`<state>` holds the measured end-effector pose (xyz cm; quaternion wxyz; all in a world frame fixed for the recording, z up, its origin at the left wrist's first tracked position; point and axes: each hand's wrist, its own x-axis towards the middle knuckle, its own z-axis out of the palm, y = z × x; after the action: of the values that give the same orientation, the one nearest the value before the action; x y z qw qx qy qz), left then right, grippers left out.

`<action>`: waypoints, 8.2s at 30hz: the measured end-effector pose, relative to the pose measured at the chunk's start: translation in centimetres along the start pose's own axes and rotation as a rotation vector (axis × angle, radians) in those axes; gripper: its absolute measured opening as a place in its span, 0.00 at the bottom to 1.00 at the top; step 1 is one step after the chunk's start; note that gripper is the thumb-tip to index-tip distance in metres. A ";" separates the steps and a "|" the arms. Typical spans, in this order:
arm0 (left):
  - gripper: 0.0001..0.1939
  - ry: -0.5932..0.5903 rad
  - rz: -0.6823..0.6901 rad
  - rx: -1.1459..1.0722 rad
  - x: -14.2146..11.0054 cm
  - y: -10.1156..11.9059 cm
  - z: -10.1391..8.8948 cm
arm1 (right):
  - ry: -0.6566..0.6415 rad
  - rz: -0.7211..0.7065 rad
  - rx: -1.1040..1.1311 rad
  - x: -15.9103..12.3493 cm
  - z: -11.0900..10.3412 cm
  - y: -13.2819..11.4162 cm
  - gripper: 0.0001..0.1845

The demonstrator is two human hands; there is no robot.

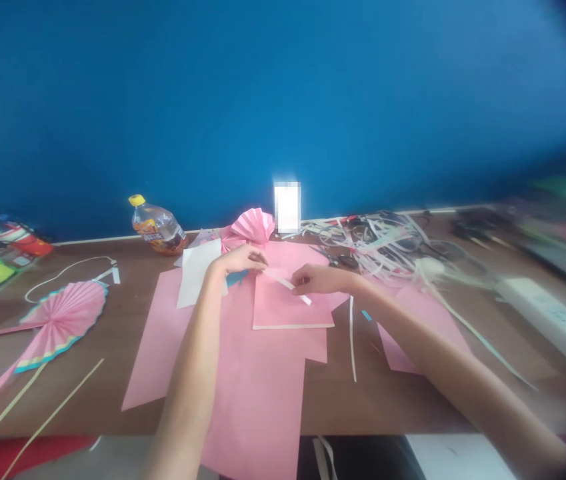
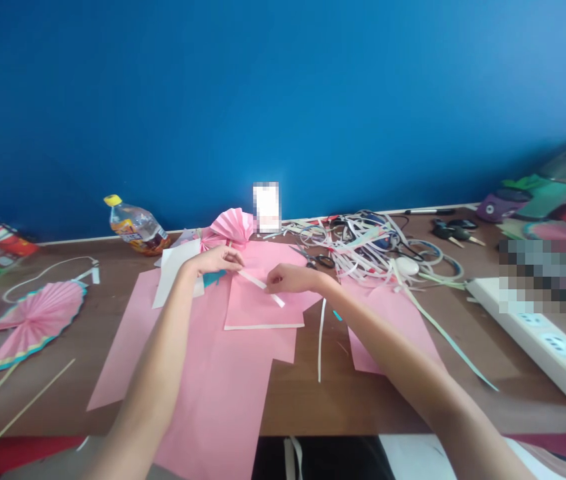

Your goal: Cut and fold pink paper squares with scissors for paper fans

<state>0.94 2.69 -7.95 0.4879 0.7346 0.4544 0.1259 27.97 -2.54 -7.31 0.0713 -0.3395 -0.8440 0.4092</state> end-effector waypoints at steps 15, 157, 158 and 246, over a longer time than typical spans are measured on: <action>0.18 0.003 0.003 -0.073 0.6 -0.7 0.3 | 0.091 0.193 0.132 -1.3 -2.8 0.8 0.09; 0.14 -0.055 -0.133 0.277 0.2 -1.1 -0.5 | 0.312 0.441 -0.194 0.3 -1.8 4.6 0.06; 0.14 -0.055 -0.137 0.275 0.2 -1.0 -0.5 | 0.310 0.443 -0.193 0.3 -1.8 4.6 0.06; 0.14 0.067 0.285 0.266 2.3 6.5 5.5 | 0.555 0.064 0.199 -0.4 -2.5 2.1 0.10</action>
<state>9.20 0.47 -5.82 0.3483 0.8450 0.3742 0.1569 30.35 -0.22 -7.17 0.3193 -0.4562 -0.7369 0.3834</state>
